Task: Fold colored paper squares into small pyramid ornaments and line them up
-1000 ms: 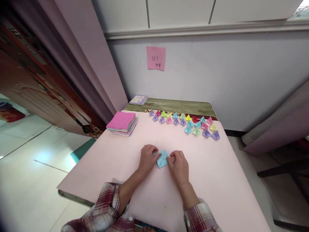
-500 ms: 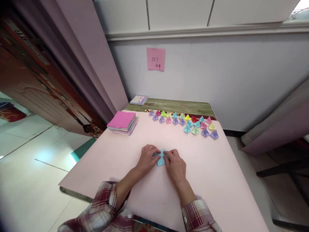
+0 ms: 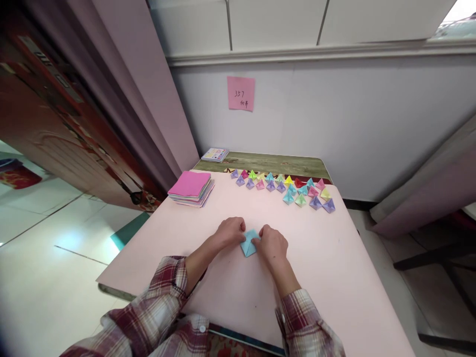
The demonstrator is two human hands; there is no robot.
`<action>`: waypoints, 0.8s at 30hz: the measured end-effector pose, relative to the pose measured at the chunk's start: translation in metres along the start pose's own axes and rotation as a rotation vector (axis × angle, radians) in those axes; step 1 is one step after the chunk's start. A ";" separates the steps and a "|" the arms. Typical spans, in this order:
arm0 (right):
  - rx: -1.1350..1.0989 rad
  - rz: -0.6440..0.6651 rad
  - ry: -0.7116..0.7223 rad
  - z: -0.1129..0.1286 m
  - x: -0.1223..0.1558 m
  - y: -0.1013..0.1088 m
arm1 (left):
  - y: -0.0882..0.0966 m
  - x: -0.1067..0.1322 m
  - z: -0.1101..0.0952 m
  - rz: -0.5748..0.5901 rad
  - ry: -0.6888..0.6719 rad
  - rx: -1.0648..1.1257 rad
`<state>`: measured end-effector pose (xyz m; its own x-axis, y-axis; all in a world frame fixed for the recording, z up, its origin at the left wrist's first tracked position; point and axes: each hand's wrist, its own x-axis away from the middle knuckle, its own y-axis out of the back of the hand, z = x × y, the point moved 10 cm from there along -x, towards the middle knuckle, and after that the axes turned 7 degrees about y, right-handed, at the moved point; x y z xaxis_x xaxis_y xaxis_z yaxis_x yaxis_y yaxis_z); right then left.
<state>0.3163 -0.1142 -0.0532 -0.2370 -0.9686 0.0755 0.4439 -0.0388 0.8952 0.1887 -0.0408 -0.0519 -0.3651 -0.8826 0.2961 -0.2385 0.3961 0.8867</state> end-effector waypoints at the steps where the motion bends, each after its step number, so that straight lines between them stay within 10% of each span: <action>1: -0.004 -0.014 0.002 0.000 0.002 0.000 | -0.001 0.001 0.001 0.006 -0.002 0.008; 20: -0.304 -0.092 0.098 0.004 0.023 0.008 | -0.002 0.014 -0.003 0.050 -0.063 0.180; 24: -0.231 -0.386 0.272 0.019 0.023 0.050 | 0.047 0.034 -0.029 -0.284 -0.308 0.175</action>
<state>0.3163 -0.1332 0.0015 -0.2012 -0.9008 -0.3849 0.5547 -0.4286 0.7132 0.1910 -0.0593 0.0099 -0.5076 -0.8566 -0.0926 -0.5064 0.2097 0.8364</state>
